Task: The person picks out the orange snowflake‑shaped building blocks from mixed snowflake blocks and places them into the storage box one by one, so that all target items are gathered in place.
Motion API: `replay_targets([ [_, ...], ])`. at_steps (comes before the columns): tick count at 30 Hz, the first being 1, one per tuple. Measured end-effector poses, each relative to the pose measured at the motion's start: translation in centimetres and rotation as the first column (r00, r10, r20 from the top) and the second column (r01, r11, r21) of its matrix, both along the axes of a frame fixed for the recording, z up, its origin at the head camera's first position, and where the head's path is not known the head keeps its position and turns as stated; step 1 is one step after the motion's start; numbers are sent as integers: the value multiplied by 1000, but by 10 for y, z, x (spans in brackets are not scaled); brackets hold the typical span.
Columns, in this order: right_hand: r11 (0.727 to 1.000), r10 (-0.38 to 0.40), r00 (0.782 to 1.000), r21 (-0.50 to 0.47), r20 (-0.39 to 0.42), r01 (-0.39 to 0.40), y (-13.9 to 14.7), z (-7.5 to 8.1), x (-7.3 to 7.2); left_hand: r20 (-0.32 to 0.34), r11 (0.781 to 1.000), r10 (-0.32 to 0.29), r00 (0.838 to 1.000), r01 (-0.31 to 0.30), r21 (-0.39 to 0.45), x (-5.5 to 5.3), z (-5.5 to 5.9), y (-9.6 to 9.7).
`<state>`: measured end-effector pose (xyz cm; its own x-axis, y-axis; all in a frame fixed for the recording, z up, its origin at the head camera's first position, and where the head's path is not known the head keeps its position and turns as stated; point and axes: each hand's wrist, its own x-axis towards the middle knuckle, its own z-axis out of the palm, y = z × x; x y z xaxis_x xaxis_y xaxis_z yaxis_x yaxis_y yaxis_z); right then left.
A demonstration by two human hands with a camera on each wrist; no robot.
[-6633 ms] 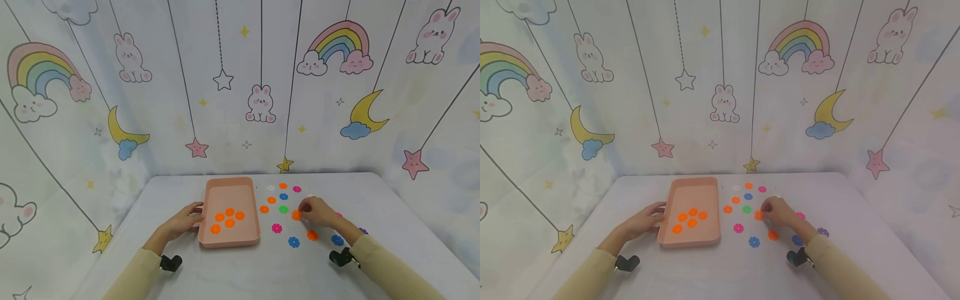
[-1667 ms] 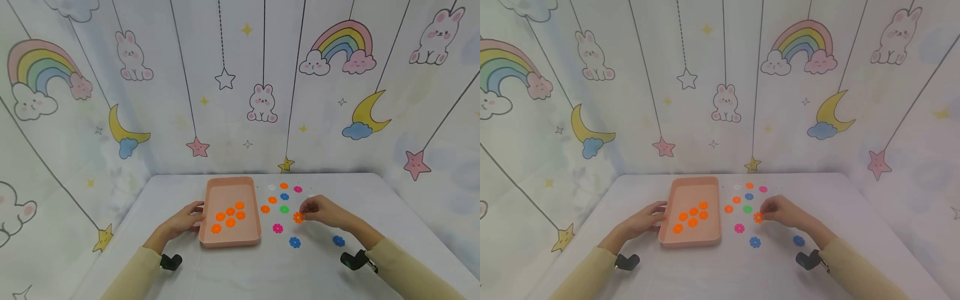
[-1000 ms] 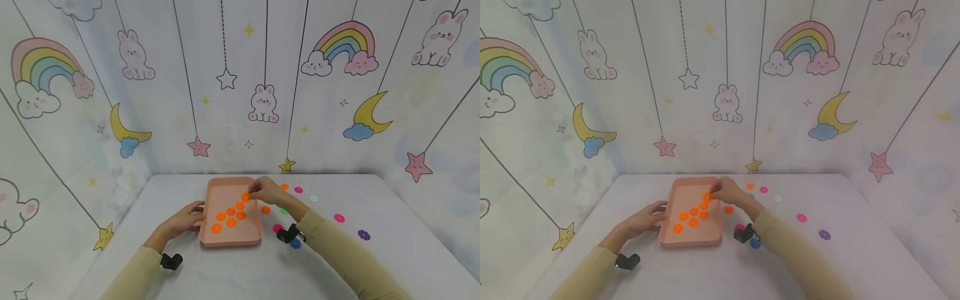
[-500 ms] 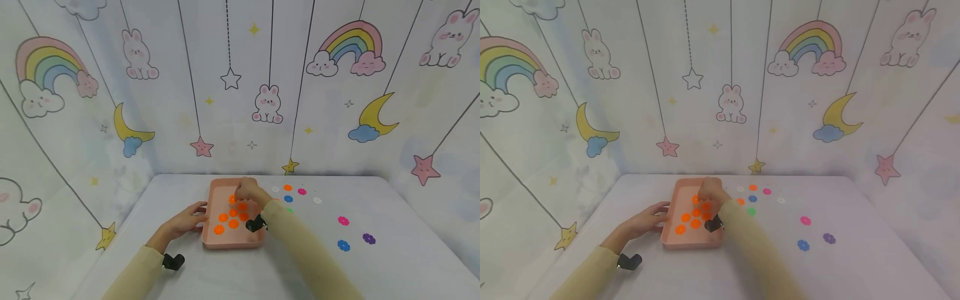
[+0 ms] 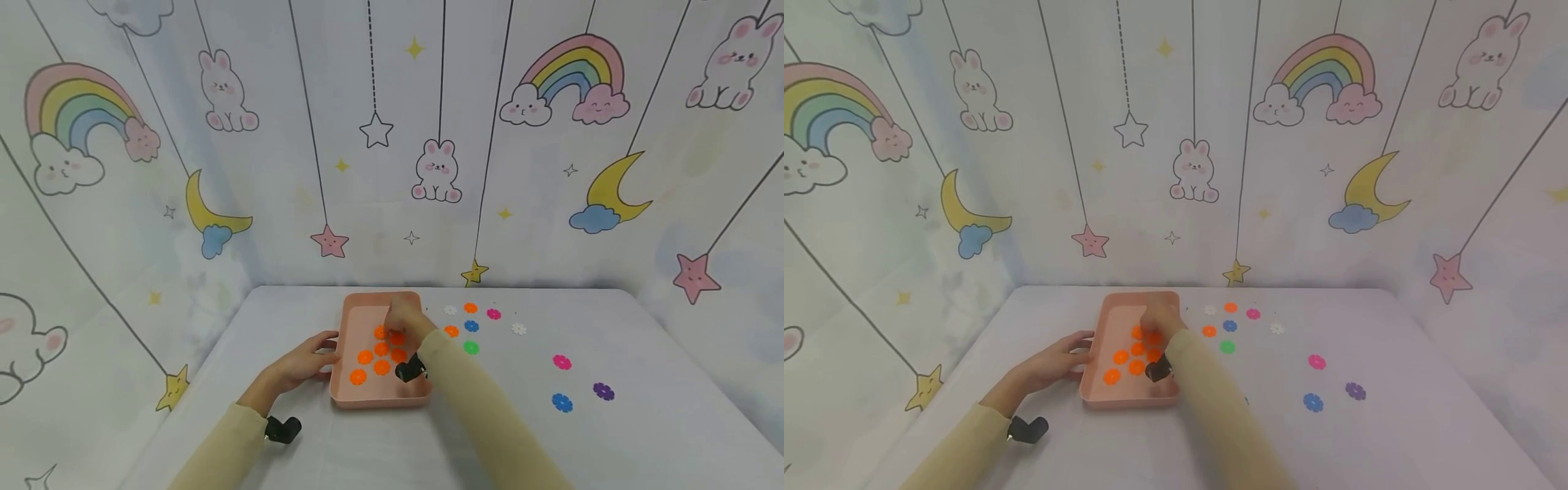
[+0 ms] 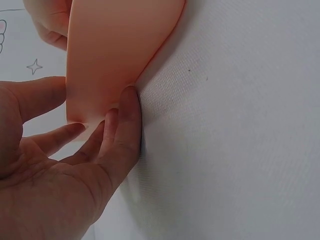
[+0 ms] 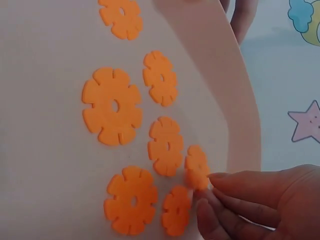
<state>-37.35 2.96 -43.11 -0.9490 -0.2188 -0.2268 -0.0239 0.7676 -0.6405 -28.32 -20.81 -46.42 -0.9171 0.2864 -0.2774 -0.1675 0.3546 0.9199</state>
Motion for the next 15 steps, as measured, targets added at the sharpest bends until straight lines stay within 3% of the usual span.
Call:
replay_targets([
  [9,993,115,991,-14,-70,-116,38,32,11,2,1000,-2,1000,2,3,0,2,1],
  [15,983,181,970,28,-165,-179,84,37,18,-5,1000,-11,1000,11,-16,1,2,1],
])
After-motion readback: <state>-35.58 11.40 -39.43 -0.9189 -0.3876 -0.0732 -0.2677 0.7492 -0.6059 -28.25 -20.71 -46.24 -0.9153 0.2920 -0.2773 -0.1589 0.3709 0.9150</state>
